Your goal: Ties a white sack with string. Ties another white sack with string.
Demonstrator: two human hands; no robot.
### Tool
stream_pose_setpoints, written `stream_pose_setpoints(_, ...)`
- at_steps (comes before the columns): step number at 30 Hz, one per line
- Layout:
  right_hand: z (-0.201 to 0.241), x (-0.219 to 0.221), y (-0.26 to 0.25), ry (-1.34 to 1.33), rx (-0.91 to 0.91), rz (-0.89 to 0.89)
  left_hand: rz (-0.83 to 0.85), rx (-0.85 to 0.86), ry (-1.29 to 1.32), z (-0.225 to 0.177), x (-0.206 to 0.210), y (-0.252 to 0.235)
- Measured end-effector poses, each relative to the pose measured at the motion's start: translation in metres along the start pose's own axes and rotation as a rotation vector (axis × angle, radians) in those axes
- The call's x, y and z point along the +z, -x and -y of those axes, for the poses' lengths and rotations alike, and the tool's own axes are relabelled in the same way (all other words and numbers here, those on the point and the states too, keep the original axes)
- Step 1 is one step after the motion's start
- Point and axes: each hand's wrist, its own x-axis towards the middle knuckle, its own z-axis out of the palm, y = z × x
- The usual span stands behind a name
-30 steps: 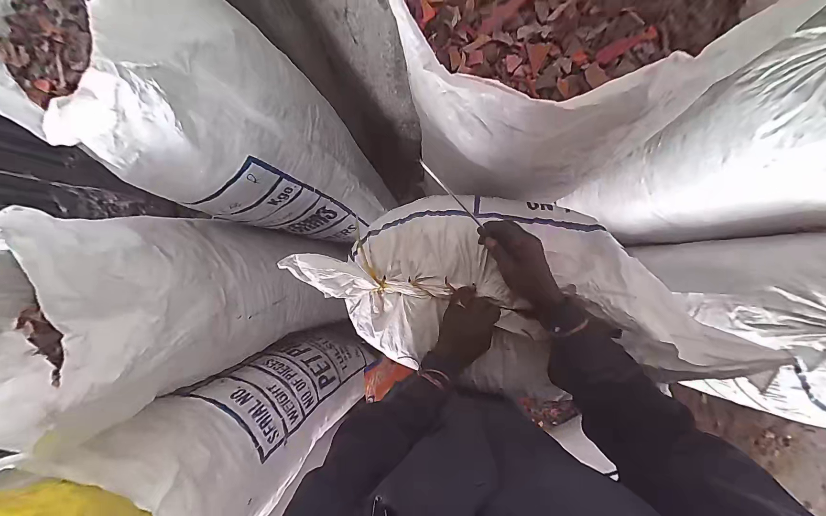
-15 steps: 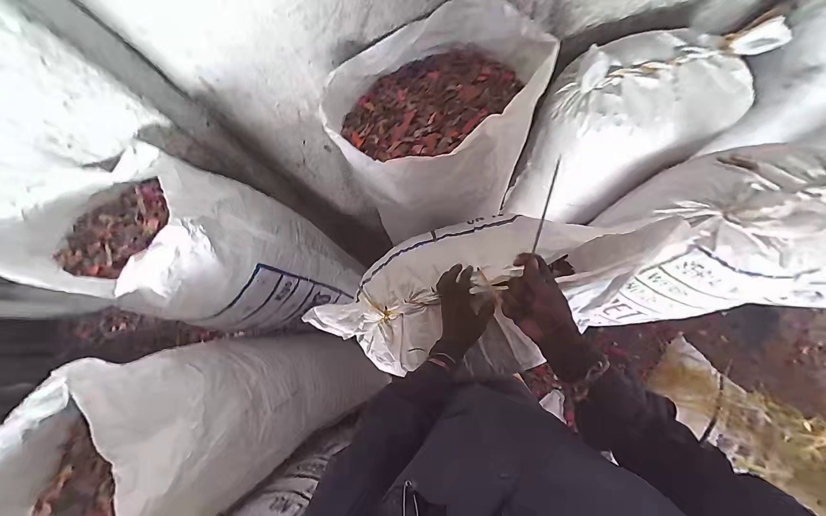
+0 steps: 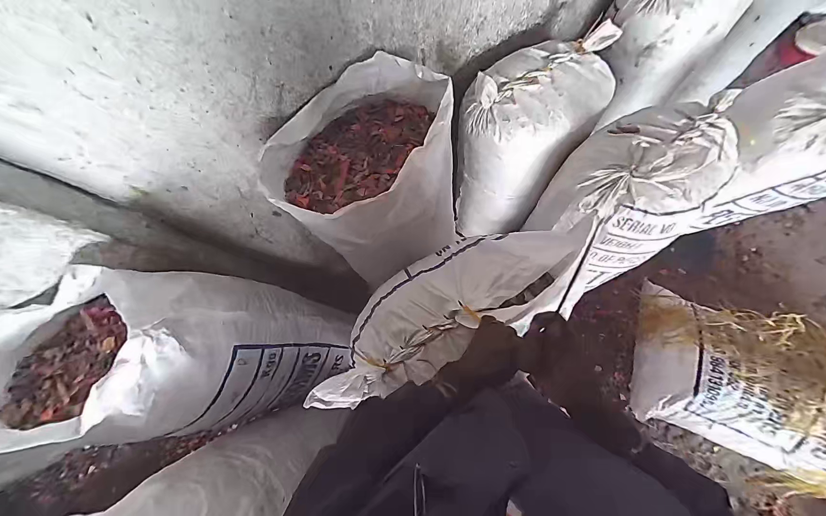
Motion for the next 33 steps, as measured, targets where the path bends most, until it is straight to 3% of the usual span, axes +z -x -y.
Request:
stream_pose_setpoints(2, -0.007, 0.017, -0.006, 0.022, -0.088, 0.141, -0.133, -0.026, 0.016, 0.006, -0.012, 0.015)
stream_pose_setpoints(4, -0.014, 0.02, -0.016, 0.009, -0.098, 0.167, -0.239, -0.029, 0.02, 0.015, -0.014, 0.02)
stream_pose_setpoints(7, -0.021, 0.008, -0.027, -0.009, -0.095, 0.016, -0.407, -0.13, 0.072, 0.038, -0.012, 0.021)
stream_pose_setpoints(11, -0.021, 0.008, -0.032, -0.153, -0.085, -0.071, -0.608, -0.456, 0.029, 0.075, -0.02, 0.028)
stream_pose_setpoints(18, -0.003, 0.03, -0.037, -0.125, -0.08, -0.051, -0.233, -0.757, -0.214, 0.063, -0.021, 0.001)
stream_pose_setpoints(23, 0.004, 0.041, -0.037, -0.114, -0.05, 0.015, -0.388, -0.537, -0.213, 0.06, -0.011, -0.002)
stream_pose_setpoints(29, -0.006, 0.015, -0.031, 0.005, -0.068, 0.124, -0.06, -0.704, -0.307, 0.068, -0.04, -0.043)
stream_pose_setpoints(33, -0.015, -0.02, -0.031, -0.163, -0.019, 0.033, 0.046, -0.607, -0.168, 0.076, -0.058, -0.03)
